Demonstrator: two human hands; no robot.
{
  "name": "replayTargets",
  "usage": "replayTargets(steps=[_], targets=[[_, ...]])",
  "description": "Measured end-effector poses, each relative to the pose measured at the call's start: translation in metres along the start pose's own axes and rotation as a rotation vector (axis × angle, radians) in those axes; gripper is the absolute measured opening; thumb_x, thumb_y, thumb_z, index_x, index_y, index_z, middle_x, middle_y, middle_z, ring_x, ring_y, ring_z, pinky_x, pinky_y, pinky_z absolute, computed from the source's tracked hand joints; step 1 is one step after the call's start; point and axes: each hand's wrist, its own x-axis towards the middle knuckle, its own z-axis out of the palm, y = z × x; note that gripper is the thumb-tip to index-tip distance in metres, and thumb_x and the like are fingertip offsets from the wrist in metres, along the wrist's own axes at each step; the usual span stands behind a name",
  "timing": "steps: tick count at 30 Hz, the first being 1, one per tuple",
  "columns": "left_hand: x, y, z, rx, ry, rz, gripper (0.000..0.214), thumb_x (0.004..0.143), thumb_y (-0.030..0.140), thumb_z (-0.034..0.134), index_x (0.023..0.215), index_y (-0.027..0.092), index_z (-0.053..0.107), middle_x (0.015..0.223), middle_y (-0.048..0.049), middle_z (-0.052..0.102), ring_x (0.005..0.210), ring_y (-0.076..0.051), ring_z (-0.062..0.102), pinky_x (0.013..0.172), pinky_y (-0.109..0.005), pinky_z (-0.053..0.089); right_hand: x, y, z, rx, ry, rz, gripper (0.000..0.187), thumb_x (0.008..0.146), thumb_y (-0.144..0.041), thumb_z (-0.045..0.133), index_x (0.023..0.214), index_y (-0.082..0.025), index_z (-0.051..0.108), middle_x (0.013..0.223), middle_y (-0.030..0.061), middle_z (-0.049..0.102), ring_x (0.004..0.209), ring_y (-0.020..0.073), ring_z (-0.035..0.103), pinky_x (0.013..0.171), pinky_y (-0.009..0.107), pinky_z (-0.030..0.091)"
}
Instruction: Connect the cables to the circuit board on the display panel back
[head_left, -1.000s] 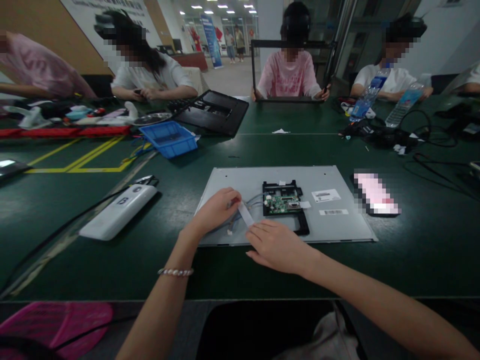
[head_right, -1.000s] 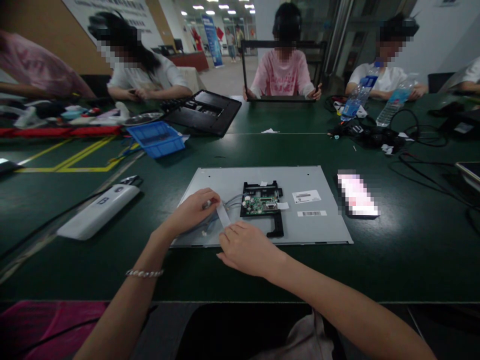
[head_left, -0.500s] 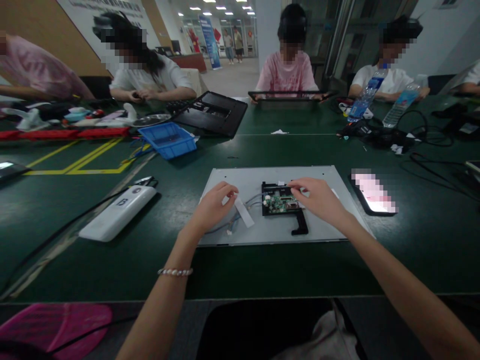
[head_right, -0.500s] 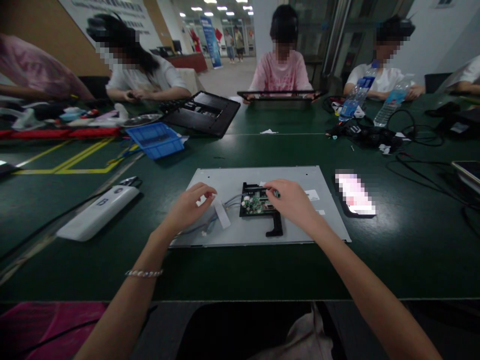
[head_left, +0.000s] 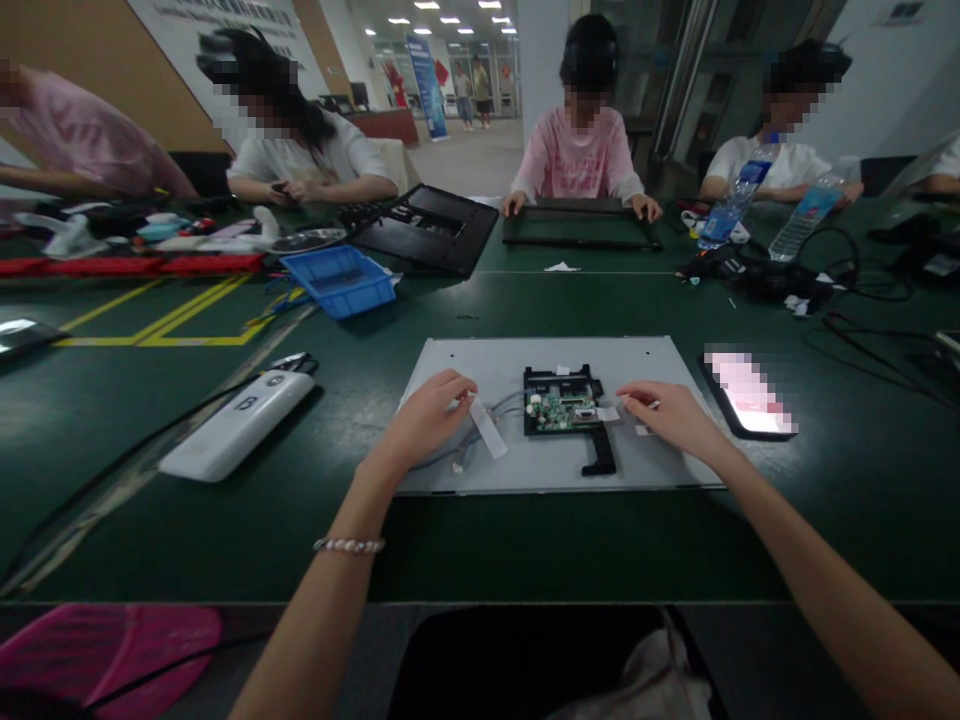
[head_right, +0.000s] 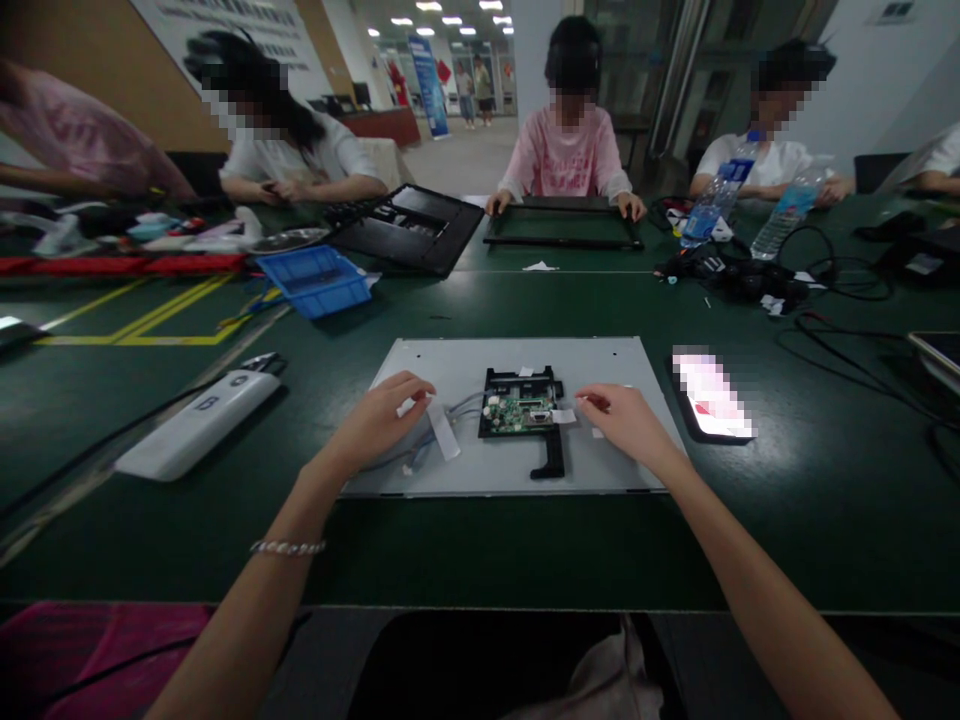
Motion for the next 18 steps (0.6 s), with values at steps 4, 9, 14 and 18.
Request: replayTargets(steps=[4, 9, 14, 18], targets=[[0.0, 0.0, 0.0, 0.003, -0.005, 0.006, 0.022, 0.091, 0.024, 0.037, 0.098, 0.018, 0.058, 0.096, -0.0065, 0.055, 0.09, -0.02, 0.055, 0.081, -0.034, 0.044, 0.0, -0.002, 0.006, 0.028, -0.017, 0.009, 0.031, 0.08, -0.036, 0.053, 0.102, -0.02, 0.068, 0.08, 0.0051, 0.069, 0.07, 0.0178, 0.063, 0.067, 0.031, 0.049], [0.001, 0.0, 0.0, 0.003, 0.009, -0.011, 0.022, 0.091, 0.025, 0.038, 0.102, 0.019, 0.057, 0.101, -0.0066, 0.055, 0.09, -0.02, 0.055, 0.084, -0.035, 0.043, 0.0, -0.003, 0.01, 0.053, -0.007, -0.024, 0.03, 0.078, -0.031, 0.054, 0.103, -0.02, 0.067, 0.08, 0.005, 0.069, 0.072, 0.0179, 0.064, 0.069, 0.032, 0.05], [0.0, -0.004, 0.003, 0.022, 0.044, -0.06, 0.026, 0.09, 0.028, 0.041, 0.11, 0.019, 0.055, 0.108, -0.0076, 0.053, 0.094, -0.021, 0.055, 0.085, -0.036, 0.043, 0.001, -0.005, 0.007, 0.083, 0.005, 0.0, 0.029, 0.077, -0.029, 0.054, 0.1, -0.02, 0.068, 0.08, 0.0046, 0.069, 0.071, 0.0175, 0.063, 0.067, 0.031, 0.05], [-0.001, -0.007, 0.006, 0.043, 0.005, -0.051, 0.026, 0.09, 0.031, 0.043, 0.109, 0.018, 0.055, 0.107, -0.0083, 0.054, 0.098, -0.022, 0.053, 0.09, -0.038, 0.041, 0.001, 0.001, -0.006, 0.015, 0.099, 0.047, 0.029, 0.076, -0.03, 0.055, 0.1, -0.02, 0.068, 0.08, 0.0047, 0.069, 0.073, 0.018, 0.063, 0.068, 0.03, 0.049]])
